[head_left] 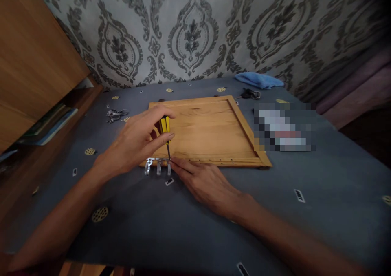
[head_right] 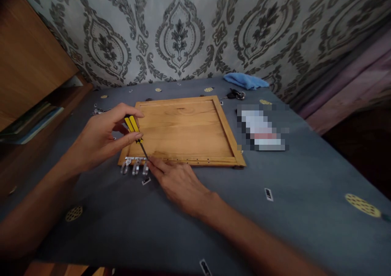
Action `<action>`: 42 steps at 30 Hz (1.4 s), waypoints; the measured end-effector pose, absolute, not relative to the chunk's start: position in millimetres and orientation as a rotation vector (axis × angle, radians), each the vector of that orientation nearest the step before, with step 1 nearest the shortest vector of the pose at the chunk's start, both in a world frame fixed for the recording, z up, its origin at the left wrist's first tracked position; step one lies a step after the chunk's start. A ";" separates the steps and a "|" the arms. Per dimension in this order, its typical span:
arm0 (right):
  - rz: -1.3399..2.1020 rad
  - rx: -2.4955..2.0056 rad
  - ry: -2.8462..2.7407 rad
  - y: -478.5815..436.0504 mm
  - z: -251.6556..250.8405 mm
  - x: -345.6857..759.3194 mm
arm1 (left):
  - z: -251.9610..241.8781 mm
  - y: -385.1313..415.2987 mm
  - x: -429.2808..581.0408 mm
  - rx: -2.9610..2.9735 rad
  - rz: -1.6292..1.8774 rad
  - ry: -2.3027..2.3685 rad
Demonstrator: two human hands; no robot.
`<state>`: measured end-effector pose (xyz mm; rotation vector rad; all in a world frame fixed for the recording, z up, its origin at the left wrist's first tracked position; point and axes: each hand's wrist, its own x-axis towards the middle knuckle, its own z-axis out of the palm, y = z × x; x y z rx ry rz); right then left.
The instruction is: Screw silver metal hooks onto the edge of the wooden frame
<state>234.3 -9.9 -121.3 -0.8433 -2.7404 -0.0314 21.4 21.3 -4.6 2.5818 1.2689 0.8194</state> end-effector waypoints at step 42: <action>0.014 -0.842 -2.732 -10.3 -120.6 234.5 | -5.4 21.4 19.6 2.599 0.802 1.246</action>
